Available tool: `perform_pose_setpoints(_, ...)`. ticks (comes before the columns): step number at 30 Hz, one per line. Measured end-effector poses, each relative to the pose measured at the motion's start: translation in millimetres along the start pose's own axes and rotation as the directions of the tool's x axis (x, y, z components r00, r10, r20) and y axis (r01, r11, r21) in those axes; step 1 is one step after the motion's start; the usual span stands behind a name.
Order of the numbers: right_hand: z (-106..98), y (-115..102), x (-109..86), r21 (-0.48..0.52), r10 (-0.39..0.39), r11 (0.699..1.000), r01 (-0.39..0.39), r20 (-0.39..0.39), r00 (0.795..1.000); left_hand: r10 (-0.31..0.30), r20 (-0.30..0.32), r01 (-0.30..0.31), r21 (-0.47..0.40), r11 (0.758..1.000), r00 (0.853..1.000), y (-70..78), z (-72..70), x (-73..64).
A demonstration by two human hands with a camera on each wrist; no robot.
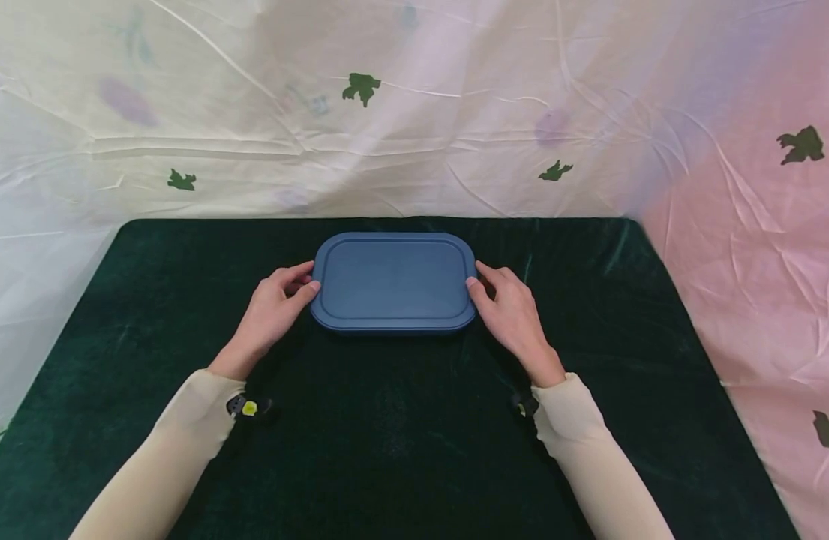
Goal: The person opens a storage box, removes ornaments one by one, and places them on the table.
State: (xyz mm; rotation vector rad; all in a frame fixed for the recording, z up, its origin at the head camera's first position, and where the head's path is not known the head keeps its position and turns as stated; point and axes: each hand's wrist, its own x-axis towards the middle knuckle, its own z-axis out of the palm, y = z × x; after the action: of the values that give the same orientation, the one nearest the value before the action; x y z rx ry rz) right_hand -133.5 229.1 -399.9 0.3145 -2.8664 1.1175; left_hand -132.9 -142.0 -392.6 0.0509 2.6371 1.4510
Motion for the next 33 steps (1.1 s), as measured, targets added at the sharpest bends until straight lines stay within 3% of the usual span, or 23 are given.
perform_pose_setpoints(7,-0.1,-1.1,1.1,0.008,0.004,1.0,-0.004,-0.015,1.0,-0.02,0.004,0.02,-0.051,0.999,1.0,3.4,0.4,0.3)
perform_pose_setpoints(22,-4.8,-2.6,0.9,-0.01,0.009,1.0,-0.01,-0.031,0.999,-0.003,0.001,0.003,-0.036,0.999,1.0,12.8,0.2,-0.9)
perform_pose_setpoints(33,-6.2,-6.3,0.3,-0.021,0.007,1.0,-0.008,-0.031,0.999,-0.023,0.0,0.023,-0.011,1.0,1.0,12.7,-0.2,-0.4)
